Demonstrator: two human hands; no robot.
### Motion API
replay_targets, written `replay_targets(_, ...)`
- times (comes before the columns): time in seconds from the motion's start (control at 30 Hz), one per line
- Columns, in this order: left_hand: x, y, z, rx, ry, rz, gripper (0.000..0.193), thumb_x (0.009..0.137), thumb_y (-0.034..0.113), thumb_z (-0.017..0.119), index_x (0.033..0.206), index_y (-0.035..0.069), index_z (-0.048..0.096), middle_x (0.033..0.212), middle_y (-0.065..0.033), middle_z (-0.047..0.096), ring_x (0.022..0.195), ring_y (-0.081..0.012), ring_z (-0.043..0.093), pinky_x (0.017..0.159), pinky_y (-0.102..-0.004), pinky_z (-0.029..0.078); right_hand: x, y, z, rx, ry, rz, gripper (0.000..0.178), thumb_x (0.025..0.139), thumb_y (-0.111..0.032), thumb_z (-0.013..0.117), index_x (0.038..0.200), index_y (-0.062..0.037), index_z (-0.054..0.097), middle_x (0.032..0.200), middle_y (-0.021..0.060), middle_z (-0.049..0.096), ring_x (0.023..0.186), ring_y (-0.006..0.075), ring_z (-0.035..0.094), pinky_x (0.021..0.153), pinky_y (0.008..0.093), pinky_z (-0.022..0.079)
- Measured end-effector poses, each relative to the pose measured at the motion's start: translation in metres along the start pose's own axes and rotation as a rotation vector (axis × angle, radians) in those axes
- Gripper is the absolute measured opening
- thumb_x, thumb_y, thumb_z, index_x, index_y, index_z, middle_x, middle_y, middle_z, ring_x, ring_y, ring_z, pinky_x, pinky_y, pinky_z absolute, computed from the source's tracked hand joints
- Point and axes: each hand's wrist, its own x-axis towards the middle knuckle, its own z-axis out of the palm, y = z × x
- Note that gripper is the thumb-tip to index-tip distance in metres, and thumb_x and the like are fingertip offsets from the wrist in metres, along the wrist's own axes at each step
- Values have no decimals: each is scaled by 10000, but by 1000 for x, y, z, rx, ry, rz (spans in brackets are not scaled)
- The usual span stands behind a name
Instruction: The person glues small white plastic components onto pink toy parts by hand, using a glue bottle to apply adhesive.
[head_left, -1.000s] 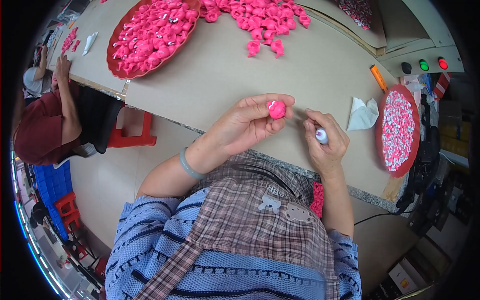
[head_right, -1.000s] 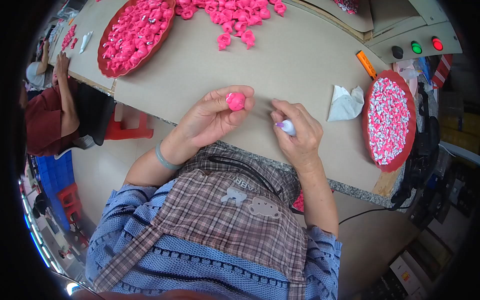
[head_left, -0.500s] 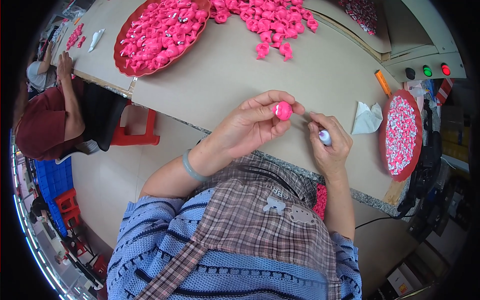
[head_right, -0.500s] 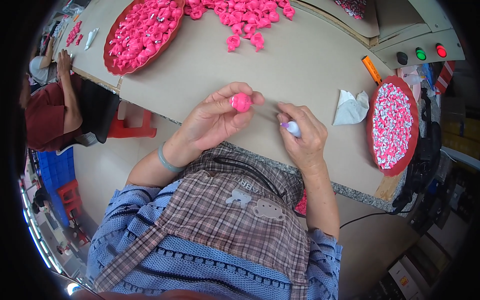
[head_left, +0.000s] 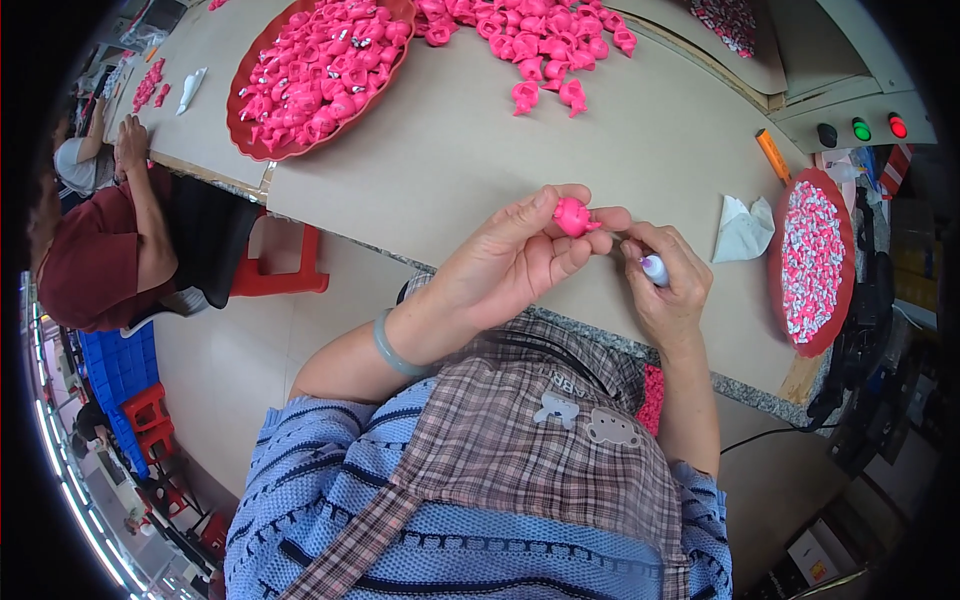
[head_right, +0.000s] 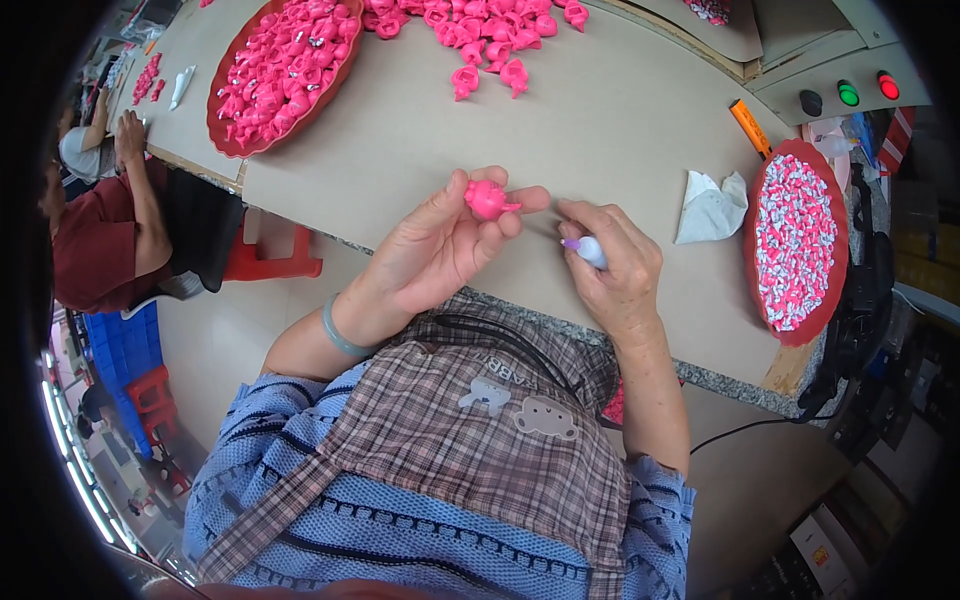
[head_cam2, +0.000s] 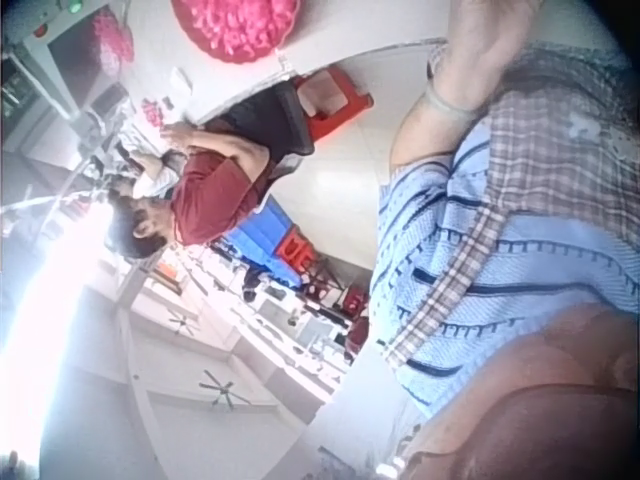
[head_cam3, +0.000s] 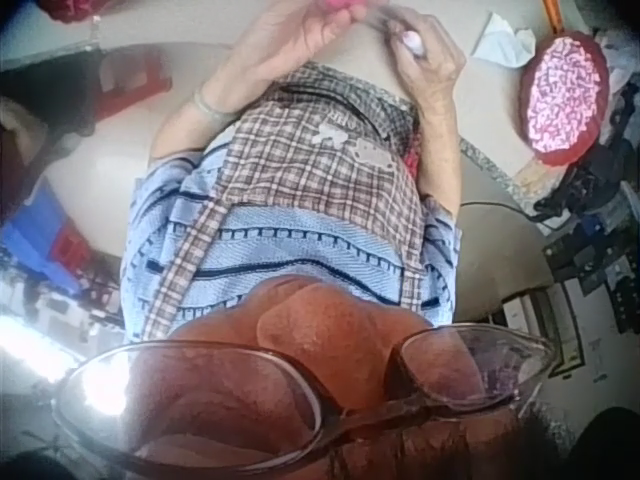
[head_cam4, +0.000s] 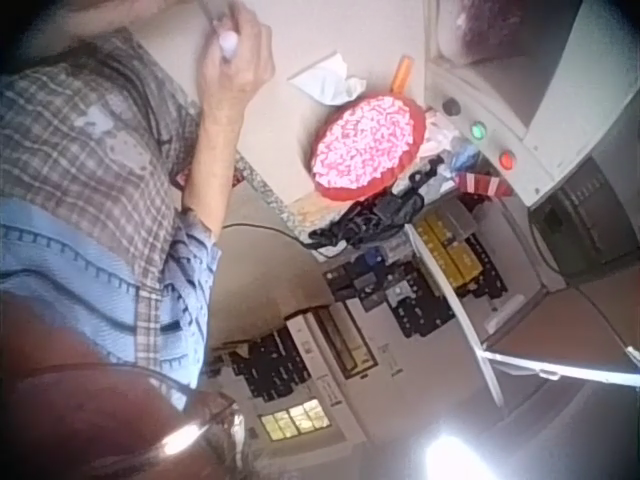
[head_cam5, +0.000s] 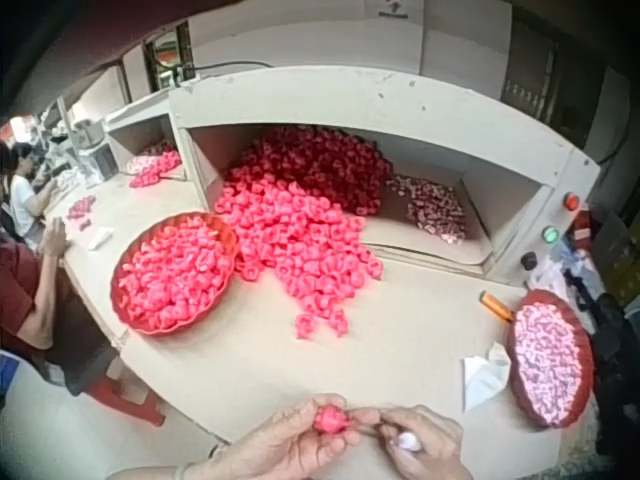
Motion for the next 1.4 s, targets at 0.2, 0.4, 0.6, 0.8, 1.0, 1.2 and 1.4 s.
replay_targets(0.2,0,-5,6,28,77,32,318,1010,233,457,1185,-25,524,1242,-271,546,1080,-285,625,923,-302,550,2,-2,0,15,-1,-2,247,720,62,706,951,-8,657,799,106,663,678,213,653,584,300,503)
replay_targets(0.4,0,-7,11,230,113,63,353,1019,300,411,1187,-1,488,1298,-264,495,1138,-297,591,982,-312,519,1,-3,0,23,-13,19,288,690,85,691,961,-6,650,789,106,656,687,209,659,592,296,508)
replay_targets(0.6,0,-7,15,350,105,89,249,1008,268,466,1061,38,547,1239,-224,562,1150,-301,586,1004,-362,487,1,-1,0,7,-21,-2,304,672,90,684,956,-7,643,792,106,656,694,205,665,593,296,512)
replay_targets(0.8,0,-8,17,455,84,133,231,1013,270,454,1099,64,513,1234,-223,565,1157,-310,582,1001,-388,479,1,0,-1,43,6,17,303,688,88,688,972,-10,652,809,106,664,697,200,664,603,285,512)
replay_targets(1.0,-3,-8,7,549,134,132,384,1001,360,469,1244,66,512,1188,-161,601,961,-143,587,784,-225,467,-2,4,2,58,26,38,257,732,75,701,972,-10,664,812,103,667,693,191,652,611,276,507)
replay_targets(1.2,-6,-1,3,650,70,65,401,992,359,492,1218,36,565,1186,-141,616,980,-92,555,795,-211,442,-5,3,-3,151,72,155,232,766,64,697,985,-7,667,796,77,663,709,138,635,632,251,499)
replay_targets(1.4,-6,-5,4,652,55,147,301,962,207,568,1202,26,587,1268,-163,578,1085,-130,568,879,-251,470,-9,-23,5,479,130,303,243,791,59,698,1026,10,661,903,76,661,790,110,627,701,234,503)
